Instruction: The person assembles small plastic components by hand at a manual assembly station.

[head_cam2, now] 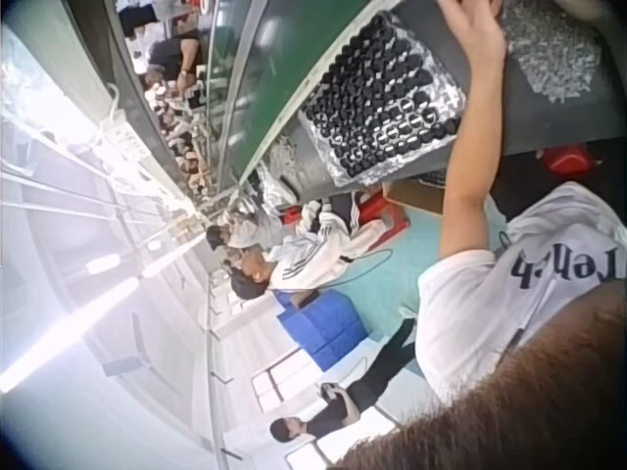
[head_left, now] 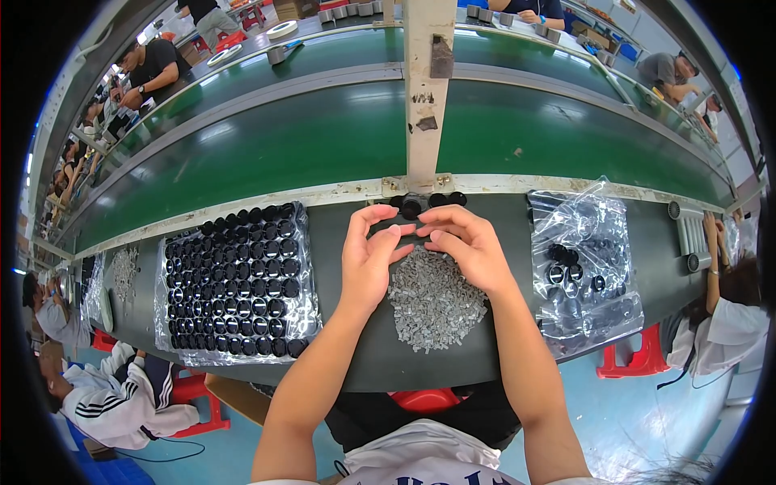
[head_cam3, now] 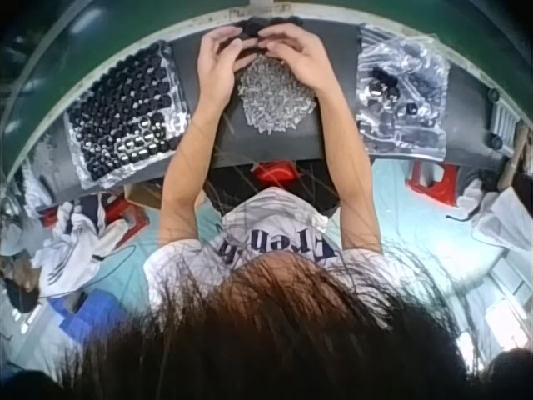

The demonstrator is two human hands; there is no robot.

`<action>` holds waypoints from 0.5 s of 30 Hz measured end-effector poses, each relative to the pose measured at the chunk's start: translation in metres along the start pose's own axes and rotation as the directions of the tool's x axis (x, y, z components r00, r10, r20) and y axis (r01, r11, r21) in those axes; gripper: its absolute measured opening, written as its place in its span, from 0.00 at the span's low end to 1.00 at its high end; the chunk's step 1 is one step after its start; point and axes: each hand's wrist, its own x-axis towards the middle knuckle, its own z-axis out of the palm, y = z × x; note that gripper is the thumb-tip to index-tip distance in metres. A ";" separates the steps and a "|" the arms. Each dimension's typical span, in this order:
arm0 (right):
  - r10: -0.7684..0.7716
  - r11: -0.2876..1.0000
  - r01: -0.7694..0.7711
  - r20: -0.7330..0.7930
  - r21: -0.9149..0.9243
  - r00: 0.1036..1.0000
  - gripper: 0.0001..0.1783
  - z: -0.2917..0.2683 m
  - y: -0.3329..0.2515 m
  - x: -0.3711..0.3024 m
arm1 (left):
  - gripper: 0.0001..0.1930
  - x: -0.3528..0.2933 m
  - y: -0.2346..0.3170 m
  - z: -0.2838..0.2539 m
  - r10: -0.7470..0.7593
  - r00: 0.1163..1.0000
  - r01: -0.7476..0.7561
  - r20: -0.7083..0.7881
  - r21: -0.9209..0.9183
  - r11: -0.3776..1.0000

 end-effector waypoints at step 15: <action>-0.015 0.999 0.016 -0.021 0.041 1.000 0.14 0.004 -0.003 0.000 | 0.20 -0.001 0.000 0.001 0.003 1.000 -0.003 0.018 0.007 1.000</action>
